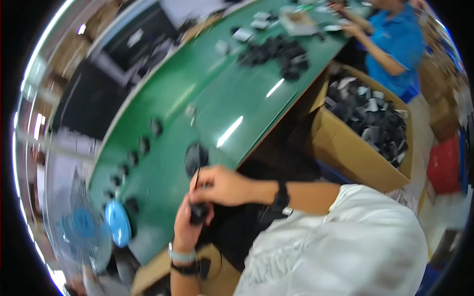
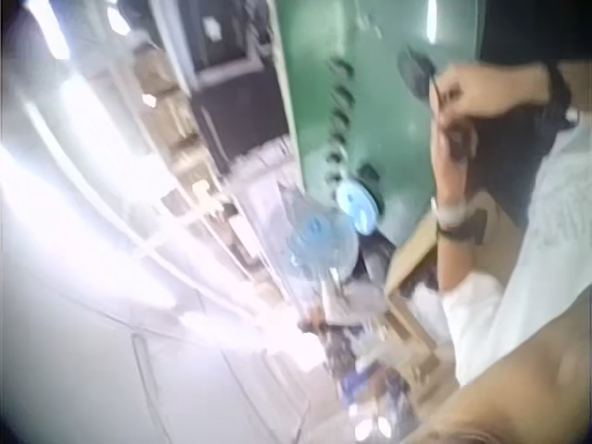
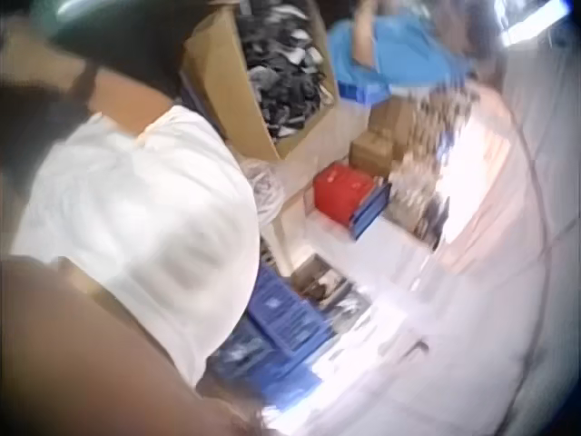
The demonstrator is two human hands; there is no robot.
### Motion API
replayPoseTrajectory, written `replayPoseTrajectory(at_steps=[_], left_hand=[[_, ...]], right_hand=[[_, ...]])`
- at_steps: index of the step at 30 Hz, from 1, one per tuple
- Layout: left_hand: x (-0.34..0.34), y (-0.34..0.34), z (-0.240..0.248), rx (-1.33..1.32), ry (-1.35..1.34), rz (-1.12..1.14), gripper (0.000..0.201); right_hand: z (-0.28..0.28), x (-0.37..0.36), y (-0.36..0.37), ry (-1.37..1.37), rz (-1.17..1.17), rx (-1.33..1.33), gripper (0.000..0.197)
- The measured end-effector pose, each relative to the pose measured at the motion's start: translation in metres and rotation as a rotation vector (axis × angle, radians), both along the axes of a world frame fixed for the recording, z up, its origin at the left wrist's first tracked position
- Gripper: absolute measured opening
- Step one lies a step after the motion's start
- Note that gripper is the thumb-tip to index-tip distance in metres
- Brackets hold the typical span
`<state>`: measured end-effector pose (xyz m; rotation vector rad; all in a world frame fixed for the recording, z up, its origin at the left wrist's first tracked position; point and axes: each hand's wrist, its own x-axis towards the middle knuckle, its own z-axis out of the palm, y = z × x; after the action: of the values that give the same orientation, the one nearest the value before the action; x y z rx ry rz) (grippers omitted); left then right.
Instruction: The worker is testing internal sensor components for computer mice against a light source and then organizing them into cardboard shipping boxes.
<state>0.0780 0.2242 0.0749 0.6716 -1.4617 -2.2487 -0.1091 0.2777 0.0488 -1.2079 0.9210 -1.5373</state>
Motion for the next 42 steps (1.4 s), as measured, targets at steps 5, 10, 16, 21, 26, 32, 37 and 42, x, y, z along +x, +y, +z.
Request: replayPoseTrajectory(at_steps=[5, 10, 16, 21, 26, 32, 37, 42], left_hand=[[-0.007, -0.010, 0.000, 0.019, 0.060, -0.058, 0.058], [0.003, -0.009, -0.005, 0.075, 0.040, -0.047, 0.059], [0.004, -0.017, -0.019, -0.072, -0.110, 0.043, 0.057], [0.007, -0.030, -0.027, -0.120, -0.163, 0.063, 0.053], [0.004, -0.047, -0.011, 0.417, 0.187, 0.200, 0.056], [0.011, -0.048, -0.007, 0.461, 0.316, 0.299, 0.057], [0.018, -0.046, -0.006, 0.460, 0.364, 0.391, 0.050], [0.006, -0.038, -0.011, -0.094, 0.010, 0.376, 0.049]], right_hand=[[0.019, -0.004, 0.007, -0.142, 0.069, 0.212, 0.013], [0.010, 0.003, 0.001, -0.030, 0.033, 0.202, 0.017], [0.001, 0.001, -0.007, 0.103, 0.022, 0.276, 0.014], [-0.011, 0.004, -0.023, 0.104, 0.115, 0.254, 0.018], [-0.038, -0.048, -0.068, 0.646, -0.153, -0.192, 0.048], [-0.033, -0.069, -0.097, 1.264, 0.134, -0.100, 0.071], [-0.019, -0.066, -0.066, 1.161, 0.133, 0.030, 0.058], [-0.035, -0.030, -0.022, -0.234, 0.057, 0.169, 0.045]])
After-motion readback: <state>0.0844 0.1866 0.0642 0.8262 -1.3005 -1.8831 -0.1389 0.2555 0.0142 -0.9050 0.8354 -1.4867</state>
